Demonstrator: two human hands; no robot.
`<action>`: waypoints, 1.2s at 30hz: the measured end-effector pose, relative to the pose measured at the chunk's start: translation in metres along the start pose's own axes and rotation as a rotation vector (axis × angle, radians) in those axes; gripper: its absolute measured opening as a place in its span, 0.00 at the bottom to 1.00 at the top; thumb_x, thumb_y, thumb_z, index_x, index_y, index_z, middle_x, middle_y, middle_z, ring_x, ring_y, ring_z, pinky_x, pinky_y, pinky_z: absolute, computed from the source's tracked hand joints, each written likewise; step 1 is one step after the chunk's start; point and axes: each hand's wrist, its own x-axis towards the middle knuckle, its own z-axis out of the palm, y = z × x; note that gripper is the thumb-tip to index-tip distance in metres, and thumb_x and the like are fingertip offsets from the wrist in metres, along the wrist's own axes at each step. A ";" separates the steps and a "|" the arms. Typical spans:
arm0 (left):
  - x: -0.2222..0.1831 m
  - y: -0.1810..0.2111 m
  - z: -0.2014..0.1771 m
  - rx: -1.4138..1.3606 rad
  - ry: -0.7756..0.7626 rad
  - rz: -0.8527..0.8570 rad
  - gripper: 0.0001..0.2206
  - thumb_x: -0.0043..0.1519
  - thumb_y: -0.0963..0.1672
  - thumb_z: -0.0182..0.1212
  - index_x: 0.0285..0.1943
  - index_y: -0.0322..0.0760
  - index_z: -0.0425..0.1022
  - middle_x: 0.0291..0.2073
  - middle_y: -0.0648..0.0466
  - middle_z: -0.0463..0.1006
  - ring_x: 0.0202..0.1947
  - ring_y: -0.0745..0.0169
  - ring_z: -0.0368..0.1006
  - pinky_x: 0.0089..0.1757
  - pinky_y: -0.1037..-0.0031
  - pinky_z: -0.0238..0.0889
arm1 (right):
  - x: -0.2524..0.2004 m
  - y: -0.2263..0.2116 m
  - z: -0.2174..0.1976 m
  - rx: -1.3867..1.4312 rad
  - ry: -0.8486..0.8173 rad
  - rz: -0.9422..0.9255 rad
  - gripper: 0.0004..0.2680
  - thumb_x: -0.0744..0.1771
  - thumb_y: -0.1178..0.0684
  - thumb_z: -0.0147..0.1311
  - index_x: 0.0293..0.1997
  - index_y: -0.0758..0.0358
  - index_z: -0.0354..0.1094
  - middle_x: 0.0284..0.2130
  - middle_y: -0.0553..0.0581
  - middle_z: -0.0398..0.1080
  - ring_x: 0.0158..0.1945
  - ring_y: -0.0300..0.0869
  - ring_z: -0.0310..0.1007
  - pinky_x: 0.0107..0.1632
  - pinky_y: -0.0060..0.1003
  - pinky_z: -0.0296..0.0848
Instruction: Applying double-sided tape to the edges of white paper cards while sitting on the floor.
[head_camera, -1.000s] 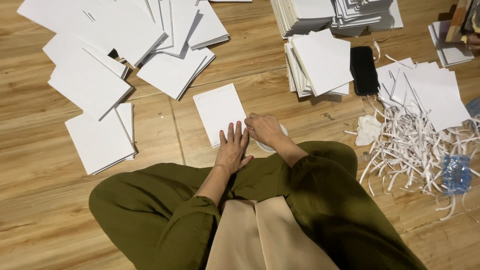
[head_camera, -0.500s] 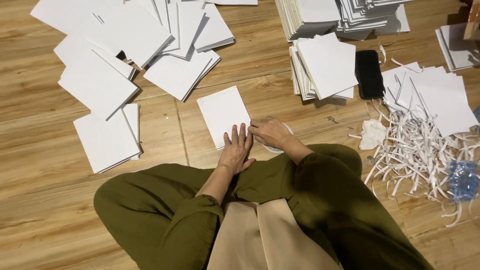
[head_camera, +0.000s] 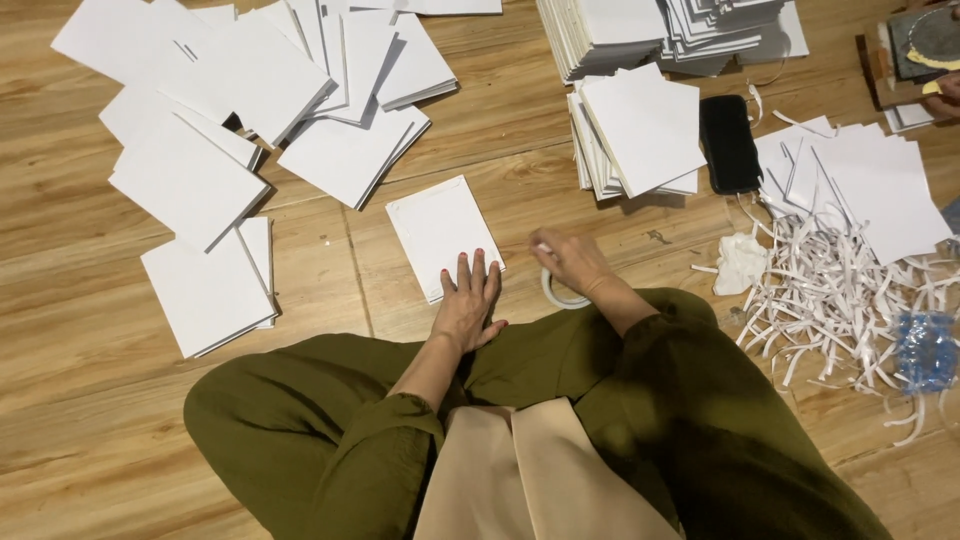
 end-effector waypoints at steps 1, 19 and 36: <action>0.000 0.000 0.000 0.000 0.000 -0.001 0.41 0.53 0.60 0.43 0.68 0.34 0.38 0.64 0.34 0.41 0.63 0.33 0.42 0.52 0.44 0.48 | -0.001 -0.004 -0.009 0.000 0.000 -0.001 0.08 0.65 0.46 0.41 0.45 0.48 0.61 0.36 0.51 0.70 0.41 0.47 0.71 0.42 0.41 0.70; -0.045 -0.001 -0.041 -0.431 -0.026 -0.167 0.40 0.54 0.60 0.37 0.69 0.39 0.30 0.67 0.43 0.32 0.67 0.44 0.28 0.59 0.52 0.32 | -0.011 -0.048 -0.038 -0.208 0.008 0.358 0.28 0.62 0.32 0.38 0.64 0.60 0.41 0.55 0.63 0.52 0.54 0.59 0.59 0.52 0.51 0.60; -0.058 0.003 -0.016 -0.191 -0.285 -0.475 0.37 0.54 0.55 0.52 0.67 0.35 0.41 0.66 0.48 0.38 0.66 0.46 0.28 0.58 0.43 0.21 | -0.015 -0.085 0.003 -0.424 0.021 -0.334 0.14 0.60 0.56 0.43 0.50 0.62 0.61 0.45 0.55 0.61 0.54 0.45 0.57 0.55 0.44 0.56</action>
